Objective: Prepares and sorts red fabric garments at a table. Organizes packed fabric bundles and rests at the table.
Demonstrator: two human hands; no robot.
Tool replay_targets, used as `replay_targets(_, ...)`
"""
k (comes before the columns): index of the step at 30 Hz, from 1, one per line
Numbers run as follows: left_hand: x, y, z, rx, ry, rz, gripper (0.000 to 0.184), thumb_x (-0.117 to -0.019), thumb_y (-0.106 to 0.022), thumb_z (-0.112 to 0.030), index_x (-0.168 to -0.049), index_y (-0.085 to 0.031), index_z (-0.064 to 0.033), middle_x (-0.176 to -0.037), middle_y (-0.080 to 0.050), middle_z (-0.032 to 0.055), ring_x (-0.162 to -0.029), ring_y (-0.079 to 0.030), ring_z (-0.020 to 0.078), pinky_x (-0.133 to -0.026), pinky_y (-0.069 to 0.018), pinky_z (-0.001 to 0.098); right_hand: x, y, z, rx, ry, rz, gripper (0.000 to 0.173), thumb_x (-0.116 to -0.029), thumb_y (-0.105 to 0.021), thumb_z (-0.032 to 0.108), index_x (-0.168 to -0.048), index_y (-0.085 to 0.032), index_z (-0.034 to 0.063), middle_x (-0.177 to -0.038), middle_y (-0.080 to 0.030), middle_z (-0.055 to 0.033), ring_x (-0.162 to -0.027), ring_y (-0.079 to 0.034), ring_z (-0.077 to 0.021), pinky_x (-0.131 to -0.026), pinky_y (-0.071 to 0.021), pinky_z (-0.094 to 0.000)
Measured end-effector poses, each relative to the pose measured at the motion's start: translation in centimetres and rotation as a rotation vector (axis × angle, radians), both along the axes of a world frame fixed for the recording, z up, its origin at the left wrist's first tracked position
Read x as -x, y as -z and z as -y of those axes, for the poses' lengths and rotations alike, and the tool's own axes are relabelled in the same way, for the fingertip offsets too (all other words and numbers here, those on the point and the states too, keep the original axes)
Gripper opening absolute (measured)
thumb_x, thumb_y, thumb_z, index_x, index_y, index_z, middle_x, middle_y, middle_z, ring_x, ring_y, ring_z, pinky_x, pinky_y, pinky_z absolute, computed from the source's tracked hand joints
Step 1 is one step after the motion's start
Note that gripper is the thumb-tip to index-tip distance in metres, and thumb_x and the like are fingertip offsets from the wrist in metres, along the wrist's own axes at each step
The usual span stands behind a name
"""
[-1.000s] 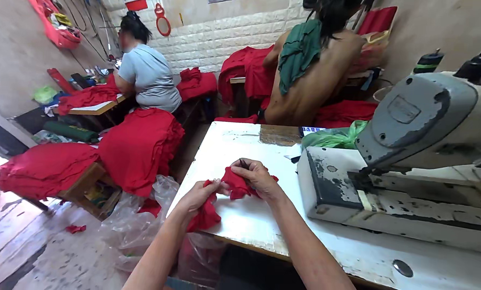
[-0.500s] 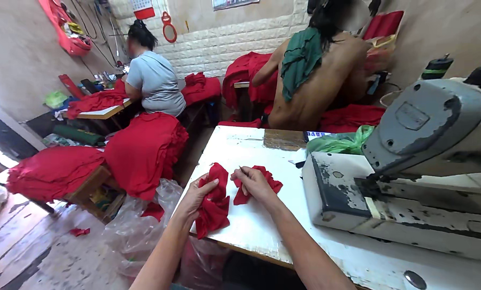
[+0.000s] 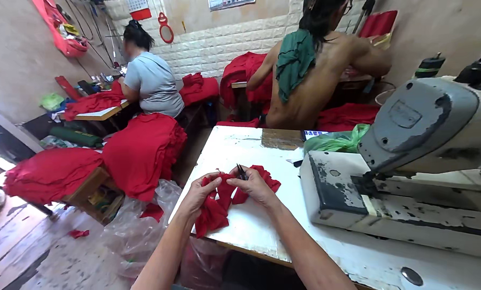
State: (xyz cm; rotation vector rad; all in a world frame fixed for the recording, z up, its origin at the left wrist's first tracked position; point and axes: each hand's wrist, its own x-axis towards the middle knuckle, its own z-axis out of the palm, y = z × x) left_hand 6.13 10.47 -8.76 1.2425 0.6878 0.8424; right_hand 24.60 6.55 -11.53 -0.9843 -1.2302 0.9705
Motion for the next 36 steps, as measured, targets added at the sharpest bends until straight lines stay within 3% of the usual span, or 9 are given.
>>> replay_targets(5,-0.4,0.3,-0.2,-0.052,-0.088,0.049,0.009,-0.0989,-0.06,0.001,-0.095,-0.067,-0.0029,-0.076,-0.067,-0.0011,-0.06,-0.059,0.0015,-0.057,-0.0514,0.017,0.3,0.0,0.1,-0.015,-0.061,0.023,0.007,-0.0916,-0.069,0.008,-0.097,-0.068,0.0031,-0.076,-0.058,0.007,-0.06,-0.048,0.0033,-0.056,-0.0406,-0.014)
replay_targets(8,-0.3,0.4,-0.1,-0.084,-0.099,0.027,0.009,-0.0971,-0.061,0.002,-0.092,-0.067,-0.0039,-0.073,-0.066,-0.0022,-0.059,-0.058,0.0009,-0.056,-0.051,0.0166,0.5,0.0,0.3,0.009,-0.084,-0.041,0.012,-0.0997,-0.061,0.015,-0.093,-0.066,0.0061,-0.065,-0.051,0.0108,-0.051,-0.04,0.0048,-0.049,-0.034,-0.0137)
replay_targets(17,-0.8,0.4,0.5,-0.101,-0.177,-0.079,0.009,-0.1043,-0.054,-0.006,-0.096,-0.058,-0.0029,-0.074,-0.063,0.0002,-0.061,-0.061,0.0053,-0.059,-0.0539,0.0214,0.9,0.5,0.1,-0.053,0.086,-0.02,0.003,-0.0919,-0.07,0.004,-0.091,-0.069,0.0022,-0.074,-0.063,0.0035,-0.064,-0.055,0.0004,-0.062,-0.0462,-0.0172)
replay_targets(20,0.0,0.2,0.0,-0.207,-0.252,-0.101,0.015,-0.1053,-0.055,-0.014,-0.094,-0.062,-0.0064,-0.072,-0.063,-0.0024,-0.064,-0.061,0.0046,-0.064,-0.0545,0.0234,-0.3,0.6,-0.1,-0.078,0.148,-0.038,0.006,-0.0953,-0.067,0.008,-0.091,-0.064,0.0044,-0.069,-0.061,0.0048,-0.055,-0.048,0.0027,-0.053,-0.0393,-0.0149)
replay_targets(24,2.1,-1.3,-1.3,-0.304,-0.367,-0.037,0.016,-0.0982,-0.067,-0.013,-0.084,-0.061,-0.0111,-0.066,-0.064,-0.0037,-0.057,-0.06,0.0044,-0.057,-0.0534,0.0229,-3.3,0.2,0.1,0.061,0.155,0.378,0.016,-0.0925,-0.074,0.016,-0.093,-0.069,0.0011,-0.079,-0.066,-0.0047,-0.071,-0.062,-0.0118,-0.072,-0.0537,-0.0332)
replay_targets(28,2.9,-2.5,-1.4,-0.301,-0.389,-0.055,0.007,-0.0962,-0.069,-0.007,-0.095,-0.063,-0.0102,-0.072,-0.065,-0.0031,-0.059,-0.061,0.0033,-0.056,-0.0542,0.0203,-2.3,-1.0,0.7,0.32,-0.08,0.943,0.034,-0.09,-0.077,0.024,-0.108,-0.07,-0.0035,-0.105,-0.068,-0.0212,-0.103,-0.064,-0.036,-0.094,-0.0478,-0.0594)
replay_targets(30,2.8,-2.2,-1.5,-0.289,-0.344,-0.115,0.004,-0.0966,-0.067,-0.005,-0.098,-0.065,-0.0074,-0.074,-0.066,-0.0021,-0.059,-0.061,0.0037,-0.056,-0.0534,0.0202,-1.1,-1.5,0.7,0.386,-0.076,1.085,0.028,-0.0949,-0.067,0.017,-0.116,-0.068,-0.0026,-0.118,-0.064,-0.0228,-0.116,-0.06,-0.0386,-0.099,-0.0446,-0.0583)
replay_targets(33,2.2,-1.2,-1.3,-0.278,-0.216,-0.219,0.006,-0.0963,-0.066,-0.002,-0.102,-0.068,-0.0039,-0.077,-0.067,-0.0011,-0.063,-0.061,0.0042,-0.061,-0.0542,0.0215,-1.7,-0.8,0.5,0.234,0.042,0.79,0.024,-0.0983,-0.063,0.016,-0.109,-0.068,-0.0046,-0.104,-0.068,-0.0199,-0.1,-0.065,-0.0304,-0.092,-0.0502,-0.0501)
replay_targets(36,1.1,-0.9,-0.7,-0.306,-0.063,-0.32,0.022,-0.0938,-0.069,-0.005,-0.115,-0.068,-0.004,-0.084,-0.066,0.0005,-0.068,-0.061,0.0046,-0.066,-0.0539,0.0232,-2.3,-0.5,0.3,0.15,0.124,0.341,0.015,-0.0951,-0.069,0.014,-0.097,-0.066,0.0,-0.076,-0.057,-0.0023,-0.06,-0.048,-0.0065,-0.058,-0.0419,-0.0247)
